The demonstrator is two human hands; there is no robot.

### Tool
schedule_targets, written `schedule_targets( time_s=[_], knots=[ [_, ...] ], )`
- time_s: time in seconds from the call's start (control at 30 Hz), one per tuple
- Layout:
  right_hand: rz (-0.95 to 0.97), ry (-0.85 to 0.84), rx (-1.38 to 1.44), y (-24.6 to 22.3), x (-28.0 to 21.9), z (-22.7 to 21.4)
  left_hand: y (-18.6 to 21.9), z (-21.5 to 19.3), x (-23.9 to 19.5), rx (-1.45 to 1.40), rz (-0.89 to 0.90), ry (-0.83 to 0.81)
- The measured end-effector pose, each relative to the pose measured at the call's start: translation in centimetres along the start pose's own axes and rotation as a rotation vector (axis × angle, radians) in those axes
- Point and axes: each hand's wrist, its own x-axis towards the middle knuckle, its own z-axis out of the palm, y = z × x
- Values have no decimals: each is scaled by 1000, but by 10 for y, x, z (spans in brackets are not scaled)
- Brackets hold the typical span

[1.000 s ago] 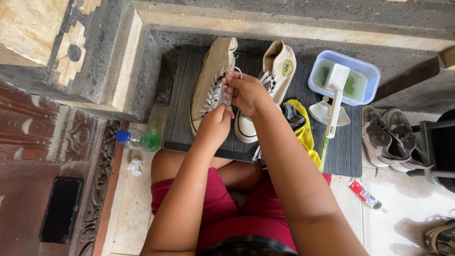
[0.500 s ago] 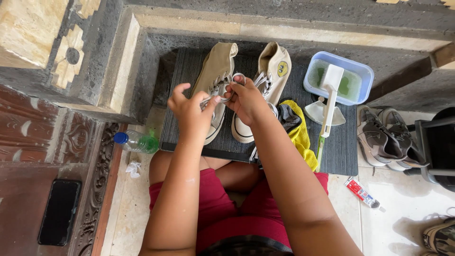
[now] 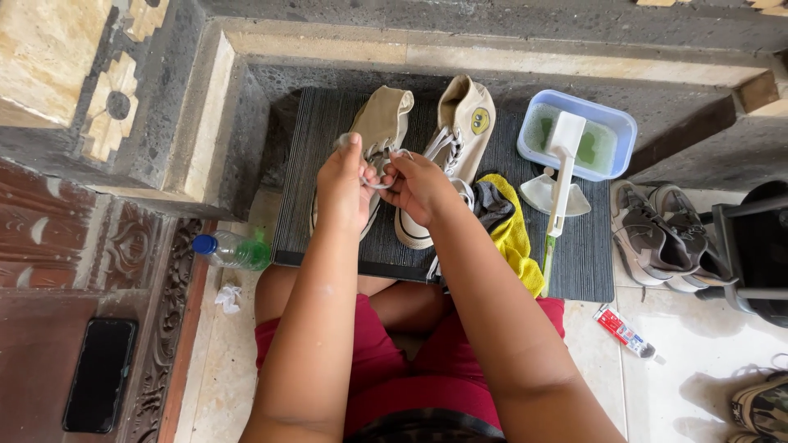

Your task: Cleaning a pair of sneakers by removing laces, applying cleaning solution with a brush, and wiping with a cloth.

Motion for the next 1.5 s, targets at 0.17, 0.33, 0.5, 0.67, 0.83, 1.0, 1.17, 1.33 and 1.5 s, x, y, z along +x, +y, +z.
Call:
schedule_targets(
  time_s=[0.17,0.33,0.5,0.67,0.83,1.0,1.17,1.33,1.5],
  knots=[
    [-99,51,-135,1,-15,-1,-25,-6,6,401,104,-35],
    [-239,146,-248,2,-36,8,-27,0,-3,563,128,-31],
    [-423,233,-846,-5,-57,17,-55,-14,20,905,100,20],
    [-440,238,-941,31,-17,-28,-47,-2,24,1096,11,-60],
    [-305,213,-1021,27,-3,-45,-57,-6,44,1110,-22,-47],
    [-321,169,-891,1,-53,-2,-44,-11,63,1215,-12,-134],
    [-935,162,-846,58,-94,34,-21,-1,64,1073,-27,-103],
    [-971,3,-851,83,-100,56,-15,-2,77,1076,-65,-177],
    [-982,-202,-1657,100,-75,40,-3,14,78,1001,-199,-264]
  ],
)
